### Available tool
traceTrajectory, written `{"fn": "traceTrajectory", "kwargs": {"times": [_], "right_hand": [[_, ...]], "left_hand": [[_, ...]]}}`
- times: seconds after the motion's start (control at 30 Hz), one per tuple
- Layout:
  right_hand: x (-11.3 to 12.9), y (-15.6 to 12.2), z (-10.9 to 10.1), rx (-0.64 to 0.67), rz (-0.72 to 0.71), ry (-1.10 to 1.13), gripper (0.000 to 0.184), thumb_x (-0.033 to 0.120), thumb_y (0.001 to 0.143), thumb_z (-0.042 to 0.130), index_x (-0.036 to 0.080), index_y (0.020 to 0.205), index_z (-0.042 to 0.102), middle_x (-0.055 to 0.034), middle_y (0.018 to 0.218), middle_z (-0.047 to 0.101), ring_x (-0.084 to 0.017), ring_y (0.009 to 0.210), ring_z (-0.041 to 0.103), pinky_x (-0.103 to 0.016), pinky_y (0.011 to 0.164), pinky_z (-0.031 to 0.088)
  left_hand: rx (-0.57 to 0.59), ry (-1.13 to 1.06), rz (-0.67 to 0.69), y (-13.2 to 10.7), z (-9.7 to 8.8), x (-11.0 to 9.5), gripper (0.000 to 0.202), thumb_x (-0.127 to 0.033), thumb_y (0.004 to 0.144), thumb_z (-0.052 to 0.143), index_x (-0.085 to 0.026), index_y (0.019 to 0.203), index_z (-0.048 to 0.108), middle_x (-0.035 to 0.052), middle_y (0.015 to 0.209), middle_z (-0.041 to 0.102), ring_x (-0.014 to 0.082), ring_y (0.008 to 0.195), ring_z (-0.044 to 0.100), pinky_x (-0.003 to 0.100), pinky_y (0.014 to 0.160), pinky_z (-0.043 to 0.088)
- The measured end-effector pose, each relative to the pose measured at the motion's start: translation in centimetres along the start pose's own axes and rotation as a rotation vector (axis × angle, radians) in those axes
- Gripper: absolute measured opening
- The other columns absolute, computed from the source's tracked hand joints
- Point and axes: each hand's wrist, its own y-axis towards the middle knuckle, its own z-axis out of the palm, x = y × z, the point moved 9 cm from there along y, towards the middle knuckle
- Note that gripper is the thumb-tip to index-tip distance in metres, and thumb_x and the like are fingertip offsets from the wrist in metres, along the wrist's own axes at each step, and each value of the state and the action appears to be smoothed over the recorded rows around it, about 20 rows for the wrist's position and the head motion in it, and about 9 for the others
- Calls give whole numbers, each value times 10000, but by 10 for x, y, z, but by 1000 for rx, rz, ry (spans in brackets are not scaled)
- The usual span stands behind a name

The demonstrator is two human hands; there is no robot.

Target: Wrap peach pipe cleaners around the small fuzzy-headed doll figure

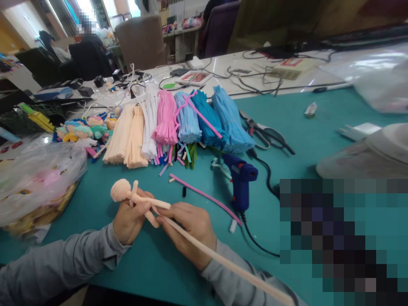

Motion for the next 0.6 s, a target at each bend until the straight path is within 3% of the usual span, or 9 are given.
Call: {"fn": "traceTrajectory", "kwargs": {"times": [0.2,0.3,0.43,0.6], "right_hand": [[-5,-2,4,35,45,26,124,143,833,512,169,778,620,-18,633,601,-103,541,553,-195,503,407],[-29,-4,2,-22,262,76,142,195,816,526,175,683,572,-5,597,556,-104,513,512,-199,471,390],[-60,-12,5,-50,619,352,214,366,832,507,169,773,568,8,577,540,-98,451,488,-196,406,381],[-54,-12,16,134,667,479,450,533,824,450,135,686,606,-3,505,524,-100,437,479,-206,413,387]], "left_hand": [[-61,-6,20,0,-2,-6,198,-198,526,700,-157,611,526,-33,592,595,108,540,558,252,511,475],[-39,-5,27,-1,0,-8,191,-208,541,693,-160,614,523,-33,581,597,109,529,560,243,484,470],[42,24,23,-2,5,-7,169,-220,570,680,-163,613,527,-31,556,599,104,470,550,235,443,452],[114,121,2,-3,3,2,115,-211,616,659,-152,641,563,-14,551,614,118,479,562,249,467,457]]}}
